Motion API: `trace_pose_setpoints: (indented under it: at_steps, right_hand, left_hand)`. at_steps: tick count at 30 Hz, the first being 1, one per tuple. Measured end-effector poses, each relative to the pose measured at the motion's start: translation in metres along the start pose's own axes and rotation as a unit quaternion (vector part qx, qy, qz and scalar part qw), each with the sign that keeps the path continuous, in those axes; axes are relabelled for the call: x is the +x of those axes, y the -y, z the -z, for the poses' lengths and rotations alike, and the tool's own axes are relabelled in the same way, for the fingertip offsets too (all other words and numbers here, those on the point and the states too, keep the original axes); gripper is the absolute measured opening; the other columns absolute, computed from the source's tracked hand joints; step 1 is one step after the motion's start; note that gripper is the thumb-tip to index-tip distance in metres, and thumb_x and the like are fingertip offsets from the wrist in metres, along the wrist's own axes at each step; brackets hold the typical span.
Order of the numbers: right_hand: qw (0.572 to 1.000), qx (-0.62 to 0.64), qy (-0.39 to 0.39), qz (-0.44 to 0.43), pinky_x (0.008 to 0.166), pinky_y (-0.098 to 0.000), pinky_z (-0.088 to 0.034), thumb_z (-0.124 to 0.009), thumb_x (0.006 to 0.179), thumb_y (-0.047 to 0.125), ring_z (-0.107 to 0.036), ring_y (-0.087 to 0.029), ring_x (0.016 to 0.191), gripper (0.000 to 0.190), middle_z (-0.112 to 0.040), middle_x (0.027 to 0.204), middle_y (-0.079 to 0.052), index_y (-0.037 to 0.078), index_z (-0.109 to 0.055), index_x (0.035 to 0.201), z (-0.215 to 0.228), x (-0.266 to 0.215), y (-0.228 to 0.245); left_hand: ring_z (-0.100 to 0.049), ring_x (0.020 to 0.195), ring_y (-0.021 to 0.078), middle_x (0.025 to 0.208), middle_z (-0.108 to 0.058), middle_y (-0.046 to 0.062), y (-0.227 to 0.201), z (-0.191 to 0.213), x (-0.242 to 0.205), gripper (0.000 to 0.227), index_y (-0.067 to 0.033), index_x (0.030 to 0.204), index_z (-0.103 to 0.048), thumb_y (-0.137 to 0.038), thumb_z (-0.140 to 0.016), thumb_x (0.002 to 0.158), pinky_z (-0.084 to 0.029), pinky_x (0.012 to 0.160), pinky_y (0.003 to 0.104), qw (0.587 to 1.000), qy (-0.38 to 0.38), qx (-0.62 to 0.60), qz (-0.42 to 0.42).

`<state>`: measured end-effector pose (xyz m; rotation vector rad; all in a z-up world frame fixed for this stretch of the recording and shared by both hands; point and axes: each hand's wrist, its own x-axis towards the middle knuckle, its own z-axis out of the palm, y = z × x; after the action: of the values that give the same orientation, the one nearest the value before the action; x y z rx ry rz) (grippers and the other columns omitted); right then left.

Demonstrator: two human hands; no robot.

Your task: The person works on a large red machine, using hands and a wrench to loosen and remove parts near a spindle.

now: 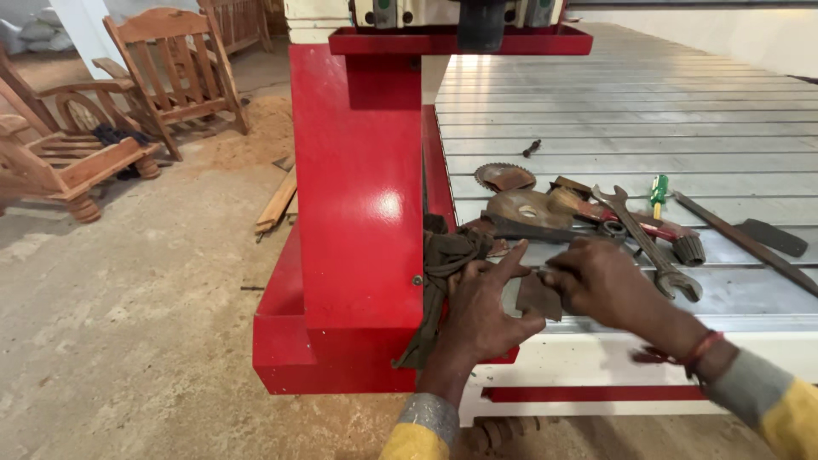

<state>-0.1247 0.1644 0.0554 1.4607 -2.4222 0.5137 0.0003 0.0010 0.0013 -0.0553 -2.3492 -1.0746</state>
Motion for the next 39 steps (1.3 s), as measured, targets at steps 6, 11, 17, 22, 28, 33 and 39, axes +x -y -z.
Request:
trace_pose_setpoints:
  at_steps: [6,11,17,22,28,33,39]
  right_hand:
    - [0.999,0.018,0.027,0.010,0.067,-0.0467,-0.056,-0.067,0.084,0.017,-0.069,-0.035,0.071,0.033,-0.068,0.083,-0.016,0.009,-0.078,0.115,-0.003,-0.022,0.007]
    - [1.000,0.015,0.017,0.005,0.069,-0.0458,-0.056,-0.069,0.086,0.023,-0.070,-0.034,0.072,0.026,-0.069,0.085,-0.015,0.007,-0.078,0.105,-0.005,-0.017,0.007]
    - [1.000,0.006,0.006,-0.001,0.070,-0.0477,-0.056,-0.068,0.087,0.022,-0.070,-0.036,0.075,0.025,-0.068,0.086,-0.017,0.006,-0.077,0.105,-0.004,-0.013,0.004]
    - [0.999,0.003,0.031,-0.017,0.067,-0.0465,-0.058,-0.064,0.088,0.022,-0.070,-0.035,0.072,0.025,-0.068,0.092,-0.014,0.008,-0.076,0.106,-0.004,-0.022,0.021]
    - [0.995,-0.080,0.043,-0.027,0.070,-0.0441,-0.059,-0.062,0.093,0.029,-0.071,-0.032,0.077,0.025,-0.068,0.089,-0.011,0.012,-0.076,0.107,0.002,-0.017,0.015]
    - [0.994,-0.097,0.015,0.051,0.063,-0.0455,-0.059,-0.064,0.085,0.025,-0.073,-0.031,0.082,0.033,-0.067,0.093,-0.011,0.011,-0.075,0.113,-0.007,-0.036,0.027]
    - [0.995,-0.091,0.040,-0.033,0.070,-0.0421,-0.060,-0.064,0.095,0.031,-0.073,-0.029,0.076,0.024,-0.067,0.096,-0.009,0.013,-0.075,0.105,0.003,-0.011,0.016]
  left_hand:
    - [-0.049,0.125,0.0302,0.133,-0.070,-0.001,-0.002,0.002,0.001,0.105,-0.0188,0.159,-0.042,-0.030,-0.078,0.061,-0.030,0.117,0.045,0.999,0.025,-0.015,0.033]
    - [-0.051,0.126,0.0291,0.134,-0.071,-0.002,-0.004,0.000,0.001,0.101,-0.0186,0.159,-0.044,-0.030,-0.075,0.063,-0.033,0.115,0.044,0.999,0.020,-0.030,0.030]
    - [-0.050,0.128,0.0298,0.134,-0.071,0.000,0.000,0.001,-0.001,0.101,-0.0173,0.160,-0.044,-0.030,-0.075,0.065,-0.034,0.115,0.044,0.999,0.011,-0.028,0.016]
    - [-0.051,0.127,0.0297,0.133,-0.071,0.000,-0.005,0.003,0.002,0.100,-0.0169,0.158,-0.044,-0.030,-0.077,0.064,-0.030,0.116,0.044,1.000,0.011,-0.009,0.020]
    - [-0.051,0.127,0.0291,0.134,-0.071,-0.001,-0.002,-0.001,-0.001,0.102,-0.0172,0.160,-0.043,-0.030,-0.076,0.064,-0.033,0.116,0.042,1.000,0.009,-0.017,0.010]
    - [-0.049,0.127,0.0285,0.135,-0.070,-0.002,-0.005,0.003,0.003,0.103,-0.0193,0.158,-0.042,-0.032,-0.078,0.063,-0.031,0.116,0.042,0.996,0.045,-0.038,0.067]
    - [-0.051,0.126,0.0290,0.135,-0.071,-0.001,0.000,-0.001,0.000,0.100,-0.0179,0.159,-0.044,-0.033,-0.077,0.066,-0.033,0.115,0.044,1.000,0.014,0.000,0.009]
